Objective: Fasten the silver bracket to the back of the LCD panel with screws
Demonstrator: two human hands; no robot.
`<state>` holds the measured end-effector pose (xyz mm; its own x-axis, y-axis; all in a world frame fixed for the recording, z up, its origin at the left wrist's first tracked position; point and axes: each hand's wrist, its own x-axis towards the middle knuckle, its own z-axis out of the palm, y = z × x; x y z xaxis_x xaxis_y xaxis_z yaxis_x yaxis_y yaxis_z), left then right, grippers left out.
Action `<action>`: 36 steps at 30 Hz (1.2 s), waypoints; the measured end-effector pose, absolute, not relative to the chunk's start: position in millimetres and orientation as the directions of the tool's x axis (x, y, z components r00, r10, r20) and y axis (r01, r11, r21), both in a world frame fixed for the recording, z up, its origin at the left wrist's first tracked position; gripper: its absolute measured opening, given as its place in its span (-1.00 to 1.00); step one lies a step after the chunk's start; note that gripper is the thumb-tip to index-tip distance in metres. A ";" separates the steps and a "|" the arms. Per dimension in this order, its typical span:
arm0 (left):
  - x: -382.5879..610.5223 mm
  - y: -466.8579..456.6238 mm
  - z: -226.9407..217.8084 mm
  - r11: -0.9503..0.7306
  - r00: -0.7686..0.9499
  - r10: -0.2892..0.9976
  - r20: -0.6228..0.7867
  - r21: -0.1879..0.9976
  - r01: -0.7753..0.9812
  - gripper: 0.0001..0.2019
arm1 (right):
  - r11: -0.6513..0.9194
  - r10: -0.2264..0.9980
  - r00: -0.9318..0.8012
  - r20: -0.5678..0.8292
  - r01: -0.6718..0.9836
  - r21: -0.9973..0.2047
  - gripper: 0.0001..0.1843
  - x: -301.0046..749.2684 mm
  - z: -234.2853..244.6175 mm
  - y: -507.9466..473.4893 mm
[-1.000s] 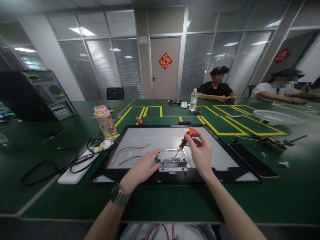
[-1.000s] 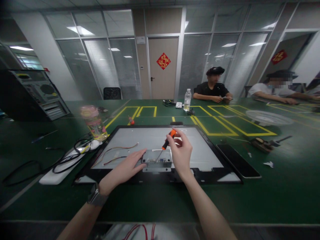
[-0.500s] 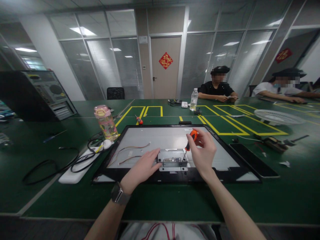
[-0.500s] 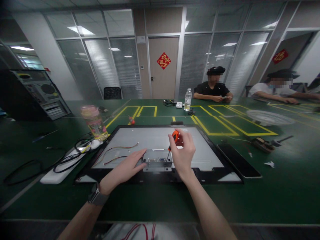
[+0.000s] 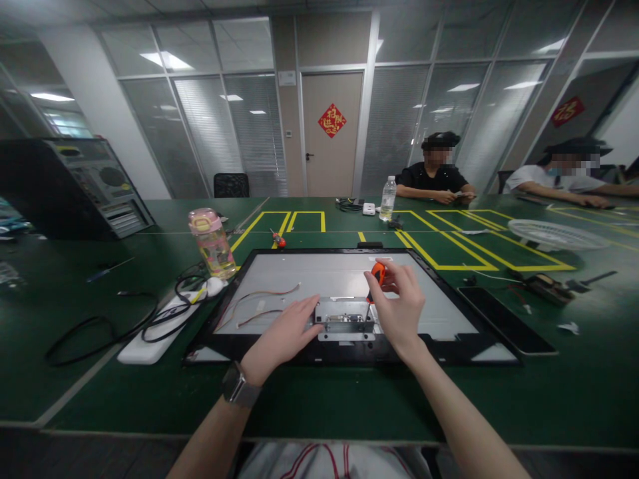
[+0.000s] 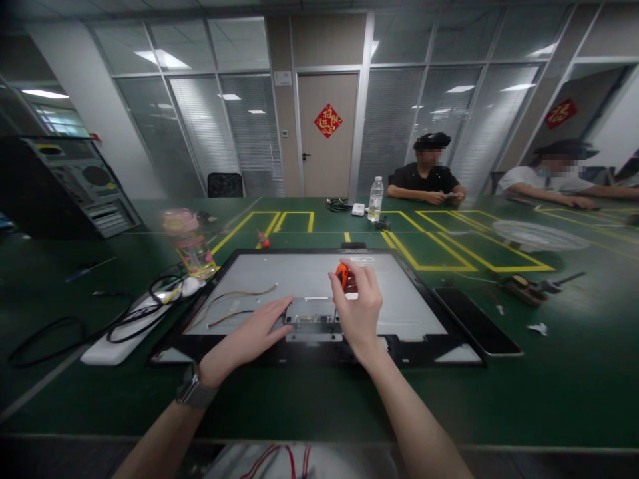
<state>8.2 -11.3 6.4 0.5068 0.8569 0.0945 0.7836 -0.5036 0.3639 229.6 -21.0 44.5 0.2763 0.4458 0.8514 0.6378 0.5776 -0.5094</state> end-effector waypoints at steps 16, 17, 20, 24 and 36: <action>8.4 -12.9 7.8 -0.495 0.505 0.860 0.079 0.377 0.783 -0.42 | 0.571 0.399 0.322 0.858 0.645 -0.508 -0.80 228.8 45.5 -22.8; 8.7 -13.0 8.2 -0.495 0.505 0.859 0.079 0.379 0.782 -0.42 | 0.574 0.403 0.323 0.856 0.640 -0.512 -0.80 228.6 45.2 -23.0; 9.1 -13.2 9.5 -0.502 0.511 0.855 0.086 0.381 0.776 -0.42 | 0.621 0.501 0.286 0.817 0.538 -0.570 -0.79 228.2 43.8 -24.0; 8.8 -13.1 9.6 -0.498 0.508 0.857 0.083 0.381 0.779 -0.42 | 0.673 0.695 0.133 0.706 0.225 -0.705 -0.71 228.3 41.3 -25.3; 9.5 -14.5 11.6 -0.489 0.501 0.863 0.070 0.371 0.790 -0.41 | 0.676 0.704 0.125 0.699 0.185 -0.714 -0.74 237.1 50.4 -21.0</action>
<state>9.5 -14.5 11.6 0.5008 0.8627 0.0699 0.7899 -0.4885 0.3707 237.1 -21.0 50.4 0.1248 0.7041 0.6990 0.1853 0.6756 -0.7136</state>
